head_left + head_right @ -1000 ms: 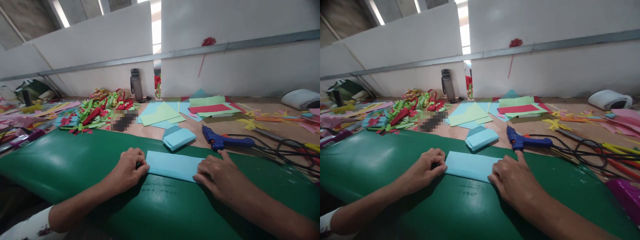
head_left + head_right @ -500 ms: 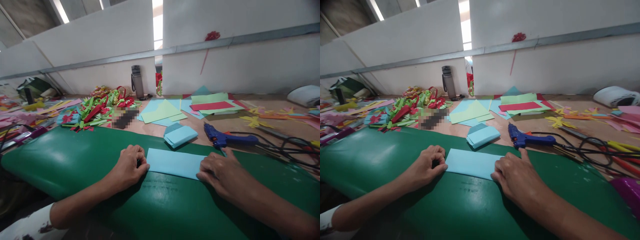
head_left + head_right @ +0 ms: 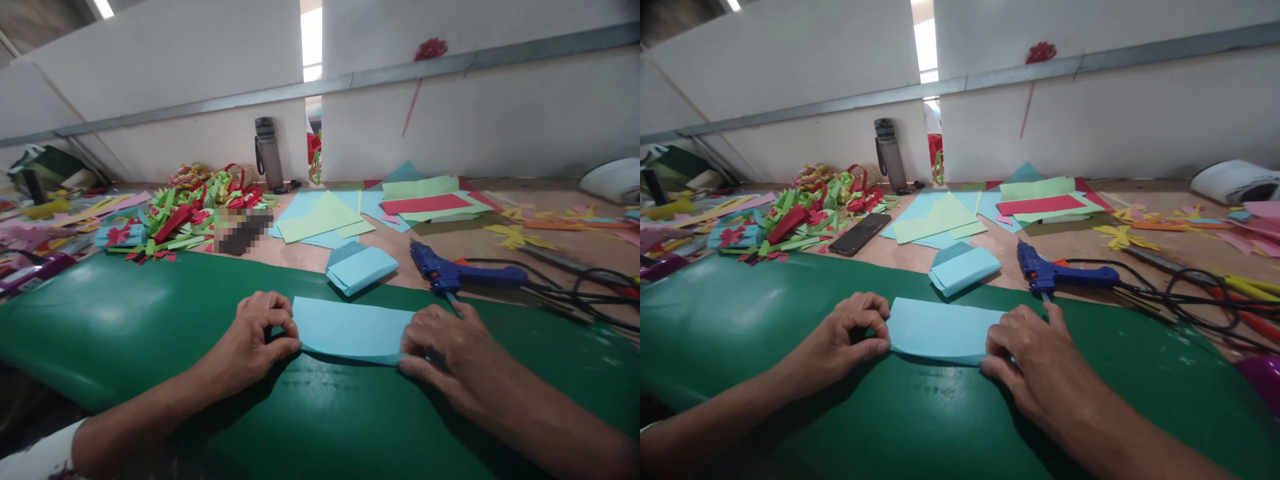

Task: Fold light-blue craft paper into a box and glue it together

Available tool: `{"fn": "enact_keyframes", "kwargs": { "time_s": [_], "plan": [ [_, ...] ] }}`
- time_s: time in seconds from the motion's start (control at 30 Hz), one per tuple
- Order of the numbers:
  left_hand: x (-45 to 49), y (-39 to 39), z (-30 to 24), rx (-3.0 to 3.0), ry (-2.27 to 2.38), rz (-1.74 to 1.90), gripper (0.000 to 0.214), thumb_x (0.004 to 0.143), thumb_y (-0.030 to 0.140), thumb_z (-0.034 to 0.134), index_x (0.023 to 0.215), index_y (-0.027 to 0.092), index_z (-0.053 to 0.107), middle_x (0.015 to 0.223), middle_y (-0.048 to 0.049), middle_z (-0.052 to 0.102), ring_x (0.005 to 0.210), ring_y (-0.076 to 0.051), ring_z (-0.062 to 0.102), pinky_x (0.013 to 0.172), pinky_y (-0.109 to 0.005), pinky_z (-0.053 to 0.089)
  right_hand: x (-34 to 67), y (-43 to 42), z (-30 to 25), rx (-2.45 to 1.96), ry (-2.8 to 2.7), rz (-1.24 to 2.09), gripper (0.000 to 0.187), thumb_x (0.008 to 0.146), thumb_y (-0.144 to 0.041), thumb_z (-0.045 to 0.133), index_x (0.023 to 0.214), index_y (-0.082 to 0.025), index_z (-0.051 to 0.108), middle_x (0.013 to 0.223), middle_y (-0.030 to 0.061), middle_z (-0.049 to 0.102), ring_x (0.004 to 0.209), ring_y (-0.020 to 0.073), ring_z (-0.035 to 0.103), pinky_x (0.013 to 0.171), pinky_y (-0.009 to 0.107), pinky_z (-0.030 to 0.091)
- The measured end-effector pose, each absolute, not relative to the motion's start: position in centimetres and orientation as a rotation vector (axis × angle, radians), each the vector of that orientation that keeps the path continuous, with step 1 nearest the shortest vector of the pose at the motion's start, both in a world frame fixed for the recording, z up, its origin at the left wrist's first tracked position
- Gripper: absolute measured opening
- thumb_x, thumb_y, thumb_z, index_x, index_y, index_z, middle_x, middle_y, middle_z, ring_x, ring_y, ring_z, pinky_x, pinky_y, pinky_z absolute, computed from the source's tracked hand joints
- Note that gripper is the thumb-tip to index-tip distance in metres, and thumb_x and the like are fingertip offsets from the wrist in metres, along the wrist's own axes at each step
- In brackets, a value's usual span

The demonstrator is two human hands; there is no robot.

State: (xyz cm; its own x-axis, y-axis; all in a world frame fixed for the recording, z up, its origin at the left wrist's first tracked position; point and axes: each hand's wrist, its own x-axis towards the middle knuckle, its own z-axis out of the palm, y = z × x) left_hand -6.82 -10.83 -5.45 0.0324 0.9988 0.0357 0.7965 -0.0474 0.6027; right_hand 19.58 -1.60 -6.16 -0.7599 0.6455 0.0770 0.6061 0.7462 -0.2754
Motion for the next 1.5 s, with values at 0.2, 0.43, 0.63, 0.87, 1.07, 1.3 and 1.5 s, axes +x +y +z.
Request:
{"fn": "enact_keyframes", "kwargs": {
  "time_s": [0.2,0.43,0.63,0.87,1.07,1.3,1.5],
  "plan": [
    [-6.73,-11.02,-5.47,1.942,1.786,0.66,0.017,0.081,0.026,0.051,0.066,0.019,0.055,0.098,-0.0026,0.052,0.097,-0.02,0.043,0.091,-0.039,0.03,19.56,-1.62,-5.84,-0.991,-2.774,0.37,0.027,0.085,-0.027,0.045,0.06,-0.02,0.053,0.067,0.0004,0.053,0.07,0.018,0.047,0.077,0.04,0.023],
    [-6.61,-11.08,-5.46,1.969,1.85,0.629,0.021,0.083,0.026,0.046,0.064,0.018,0.049,0.098,-0.0043,0.052,0.097,-0.021,0.043,0.089,-0.041,0.032,19.33,-1.57,-6.32,-0.967,-2.736,0.229,0.027,0.084,-0.026,0.046,0.059,-0.02,0.054,0.066,0.001,0.053,0.07,0.0186,0.047,0.077,0.041,0.023],
    [-6.49,-10.99,-5.63,1.982,1.879,0.613,0.02,0.083,0.024,0.046,0.064,0.018,0.047,0.097,-0.0044,0.052,0.096,-0.021,0.043,0.088,-0.041,0.032,19.27,-1.63,-6.42,-0.957,-2.727,0.183,0.026,0.082,-0.024,0.045,0.057,-0.02,0.053,0.065,0.0017,0.053,0.069,0.0198,0.047,0.081,0.048,0.021],
    [-6.25,-10.79,-5.46,1.995,1.917,0.576,0.02,0.082,0.024,0.044,0.062,0.018,0.046,0.094,-0.0054,0.053,0.093,-0.022,0.044,0.085,-0.041,0.034,19.12,-1.41,-6.38,-0.931,-2.735,0.131,0.027,0.081,-0.024,0.046,0.055,-0.02,0.052,0.063,0.0015,0.052,0.066,0.019,0.046,0.079,0.046,0.023],
    [-6.17,-10.67,-5.45,1.988,1.943,0.574,0.02,0.079,0.024,0.047,0.06,0.018,0.046,0.093,-0.005,0.053,0.092,-0.022,0.044,0.086,-0.042,0.034,19.19,-1.57,-6.55,-0.94,-2.729,0.085,0.025,0.079,-0.023,0.047,0.055,-0.02,0.053,0.063,0.0015,0.052,0.067,0.0195,0.048,0.077,0.043,0.024],
    [-6.26,-10.71,-5.65,1.987,1.952,0.575,0.02,0.078,0.025,0.05,0.059,0.018,0.047,0.093,-0.0048,0.054,0.091,-0.022,0.045,0.085,-0.042,0.034,19.24,-1.56,-6.49,-0.944,-2.735,0.083,0.027,0.081,-0.025,0.047,0.054,-0.02,0.052,0.062,0.0015,0.052,0.066,0.0189,0.048,0.075,0.041,0.026],
    [-6.41,-10.54,-5.72,1.996,1.947,0.578,0.02,0.078,0.025,0.05,0.059,0.018,0.046,0.091,-0.0048,0.054,0.09,-0.022,0.045,0.086,-0.042,0.034,19.11,-1.57,-5.99,-1.005,-2.769,0.14,0.026,0.081,-0.024,0.048,0.057,-0.02,0.055,0.064,0.0011,0.054,0.069,0.0199,0.049,0.077,0.044,0.024]
  ]
}}
